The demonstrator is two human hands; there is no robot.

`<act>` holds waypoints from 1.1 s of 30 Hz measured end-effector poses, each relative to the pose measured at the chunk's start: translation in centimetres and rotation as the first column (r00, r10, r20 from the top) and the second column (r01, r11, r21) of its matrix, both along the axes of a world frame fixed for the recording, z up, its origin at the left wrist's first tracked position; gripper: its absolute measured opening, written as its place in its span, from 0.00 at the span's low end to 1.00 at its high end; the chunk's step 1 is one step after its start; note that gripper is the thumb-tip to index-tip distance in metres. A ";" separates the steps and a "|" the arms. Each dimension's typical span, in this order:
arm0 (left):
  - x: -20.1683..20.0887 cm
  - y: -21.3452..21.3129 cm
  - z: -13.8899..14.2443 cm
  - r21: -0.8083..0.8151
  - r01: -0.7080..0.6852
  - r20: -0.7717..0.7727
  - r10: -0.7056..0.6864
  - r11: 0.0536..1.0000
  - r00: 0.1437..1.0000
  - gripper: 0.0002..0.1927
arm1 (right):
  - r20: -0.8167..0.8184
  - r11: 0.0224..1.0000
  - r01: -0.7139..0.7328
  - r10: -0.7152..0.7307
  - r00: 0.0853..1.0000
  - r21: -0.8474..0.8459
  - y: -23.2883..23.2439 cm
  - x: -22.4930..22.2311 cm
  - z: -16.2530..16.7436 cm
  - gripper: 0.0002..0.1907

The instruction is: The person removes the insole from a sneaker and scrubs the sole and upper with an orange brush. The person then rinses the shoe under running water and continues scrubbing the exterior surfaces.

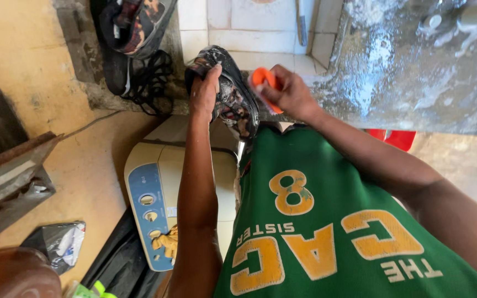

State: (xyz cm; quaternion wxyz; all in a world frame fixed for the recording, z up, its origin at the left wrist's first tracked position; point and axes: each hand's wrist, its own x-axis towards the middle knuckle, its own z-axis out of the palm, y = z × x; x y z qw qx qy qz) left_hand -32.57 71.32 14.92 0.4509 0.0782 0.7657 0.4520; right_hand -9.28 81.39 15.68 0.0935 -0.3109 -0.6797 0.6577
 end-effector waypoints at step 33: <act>-3.9 -2.2 -0.4 0.125 0.179 0.072 -0.189 0.976 0.979 0.29 | 0.078 0.900 0.135 -0.184 0.980 0.414 0.5 -15.1 2.8 0.21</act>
